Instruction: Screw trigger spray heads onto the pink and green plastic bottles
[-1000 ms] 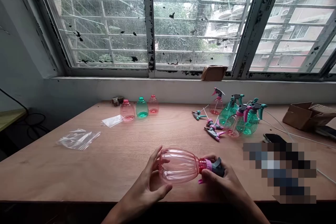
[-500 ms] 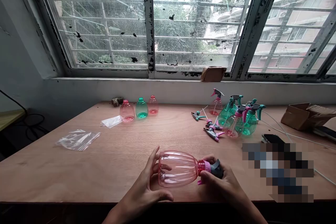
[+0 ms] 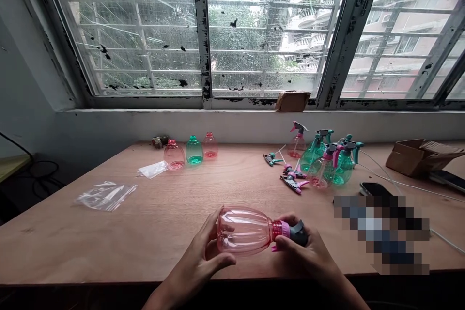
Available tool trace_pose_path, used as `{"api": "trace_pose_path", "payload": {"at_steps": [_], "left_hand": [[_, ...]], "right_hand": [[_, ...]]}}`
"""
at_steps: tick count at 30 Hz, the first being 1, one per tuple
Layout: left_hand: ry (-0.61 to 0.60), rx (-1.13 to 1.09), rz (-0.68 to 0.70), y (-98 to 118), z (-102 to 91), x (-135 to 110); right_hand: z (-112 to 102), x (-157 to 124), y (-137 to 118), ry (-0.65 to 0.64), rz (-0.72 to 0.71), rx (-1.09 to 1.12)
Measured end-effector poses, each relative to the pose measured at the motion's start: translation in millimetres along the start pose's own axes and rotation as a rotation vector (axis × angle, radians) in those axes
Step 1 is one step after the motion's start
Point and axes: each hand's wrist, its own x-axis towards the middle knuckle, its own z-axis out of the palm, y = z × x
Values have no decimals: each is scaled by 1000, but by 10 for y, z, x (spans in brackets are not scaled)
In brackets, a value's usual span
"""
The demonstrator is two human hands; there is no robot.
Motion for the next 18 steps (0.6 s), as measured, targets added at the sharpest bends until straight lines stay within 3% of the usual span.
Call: {"api": "trace_pose_path", "payload": {"at_steps": [5, 12, 18], "left_hand": [[8, 25, 112, -18, 8, 4], [-26, -56, 9, -29, -6, 2], [-20, 0, 69, -21, -29, 30]], "right_hand": [[13, -5, 3, -10, 19, -8], [11, -2, -8, 3, 1, -48], [14, -6, 0, -2, 5, -38]]}}
